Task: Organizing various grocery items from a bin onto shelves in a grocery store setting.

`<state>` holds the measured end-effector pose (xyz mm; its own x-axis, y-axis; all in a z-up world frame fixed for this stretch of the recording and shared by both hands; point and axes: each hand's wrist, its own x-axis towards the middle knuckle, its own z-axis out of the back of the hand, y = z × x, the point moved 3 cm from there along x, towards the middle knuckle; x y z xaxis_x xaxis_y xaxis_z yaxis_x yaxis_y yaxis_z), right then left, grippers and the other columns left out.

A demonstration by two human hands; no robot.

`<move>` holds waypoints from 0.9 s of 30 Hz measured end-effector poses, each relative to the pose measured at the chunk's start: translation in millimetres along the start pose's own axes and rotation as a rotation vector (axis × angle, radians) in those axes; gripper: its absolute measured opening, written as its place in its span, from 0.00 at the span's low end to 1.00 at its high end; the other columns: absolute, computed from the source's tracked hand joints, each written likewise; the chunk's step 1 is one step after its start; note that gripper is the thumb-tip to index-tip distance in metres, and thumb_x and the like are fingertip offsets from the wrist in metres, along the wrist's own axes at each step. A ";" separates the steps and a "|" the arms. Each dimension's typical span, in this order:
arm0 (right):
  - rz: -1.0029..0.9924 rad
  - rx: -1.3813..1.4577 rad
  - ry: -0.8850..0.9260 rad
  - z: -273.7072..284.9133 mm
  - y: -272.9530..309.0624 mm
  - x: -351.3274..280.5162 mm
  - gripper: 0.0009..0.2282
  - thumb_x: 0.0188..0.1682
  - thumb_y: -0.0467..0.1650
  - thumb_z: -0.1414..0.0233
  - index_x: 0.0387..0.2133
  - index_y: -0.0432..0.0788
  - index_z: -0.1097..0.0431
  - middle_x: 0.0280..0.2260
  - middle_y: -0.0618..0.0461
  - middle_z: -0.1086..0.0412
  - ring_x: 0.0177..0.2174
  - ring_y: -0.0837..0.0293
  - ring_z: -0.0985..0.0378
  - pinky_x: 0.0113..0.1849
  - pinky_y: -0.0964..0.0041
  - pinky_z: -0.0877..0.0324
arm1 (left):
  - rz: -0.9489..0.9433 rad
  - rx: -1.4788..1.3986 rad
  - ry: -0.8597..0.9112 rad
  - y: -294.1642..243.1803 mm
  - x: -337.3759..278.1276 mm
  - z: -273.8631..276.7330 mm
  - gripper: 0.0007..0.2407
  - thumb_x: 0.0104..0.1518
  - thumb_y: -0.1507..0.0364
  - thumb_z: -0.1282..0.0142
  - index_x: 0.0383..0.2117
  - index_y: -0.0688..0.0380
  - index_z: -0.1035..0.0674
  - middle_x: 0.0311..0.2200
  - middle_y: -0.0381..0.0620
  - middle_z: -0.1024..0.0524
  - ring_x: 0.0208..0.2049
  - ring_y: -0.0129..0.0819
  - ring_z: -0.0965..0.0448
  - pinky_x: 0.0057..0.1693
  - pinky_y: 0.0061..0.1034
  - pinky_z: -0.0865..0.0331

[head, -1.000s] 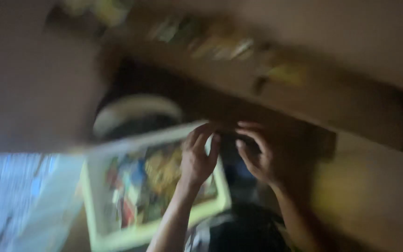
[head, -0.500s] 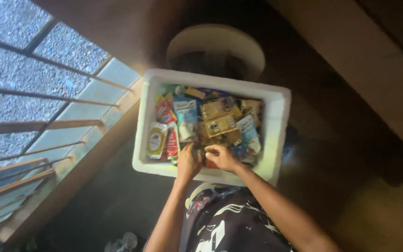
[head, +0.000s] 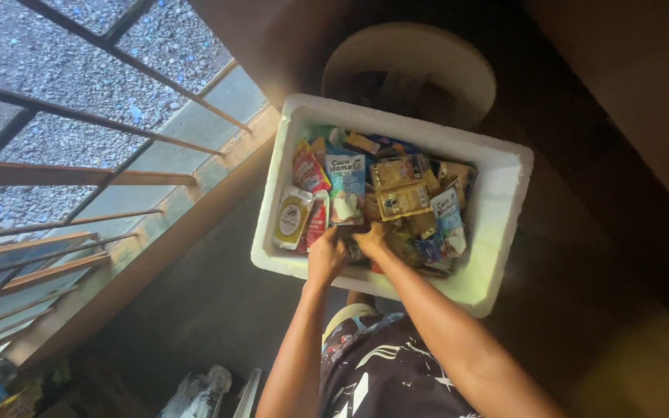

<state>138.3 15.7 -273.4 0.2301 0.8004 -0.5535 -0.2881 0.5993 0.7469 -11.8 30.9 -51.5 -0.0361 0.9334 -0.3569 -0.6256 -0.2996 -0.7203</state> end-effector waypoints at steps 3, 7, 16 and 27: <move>0.082 0.168 0.016 -13.1 -1.3 5.0 0.23 0.36 0.29 0.36 0.48 0.40 0.26 0.45 0.46 0.23 0.44 0.53 0.22 0.47 0.57 0.27 | -0.004 -0.084 0.001 -3.1 0.5 9.5 0.12 0.55 0.72 0.51 0.41 0.59 0.18 0.31 0.67 0.22 0.38 0.64 0.21 0.44 0.51 0.28; 0.151 0.372 -0.001 -19.9 15.4 2.6 0.26 0.34 0.25 0.34 0.51 0.39 0.29 0.48 0.47 0.25 0.45 0.55 0.23 0.48 0.58 0.26 | 0.046 -0.009 0.039 7.1 -1.8 0.4 0.10 0.56 0.71 0.50 0.38 0.60 0.18 0.31 0.66 0.21 0.38 0.62 0.20 0.45 0.51 0.28; -0.184 -0.012 0.109 72.7 60.0 -66.0 0.16 0.49 0.34 0.44 0.40 0.30 0.28 0.35 0.41 0.26 0.33 0.52 0.24 0.34 0.57 0.27 | 0.040 -0.021 0.091 2.4 -17.7 -5.4 0.16 0.55 0.67 0.49 0.48 0.59 0.20 0.35 0.67 0.20 0.40 0.62 0.20 0.47 0.49 0.28; 0.182 0.914 0.267 248.5 238.3 -182.2 0.17 0.52 0.30 0.45 0.53 0.33 0.37 0.48 0.48 0.28 0.47 0.56 0.23 0.49 0.59 0.27 | -0.233 -0.876 0.206 -214.4 10.3 29.6 0.22 0.62 0.71 0.36 0.60 0.68 0.25 0.39 0.53 0.21 0.39 0.28 0.24 0.45 0.23 0.27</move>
<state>258.7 9.6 97.1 0.0022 0.9241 -0.3822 0.5617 0.3151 0.7650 98.9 110.6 116.9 0.2080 0.9606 -0.1846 0.2156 -0.2291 -0.9492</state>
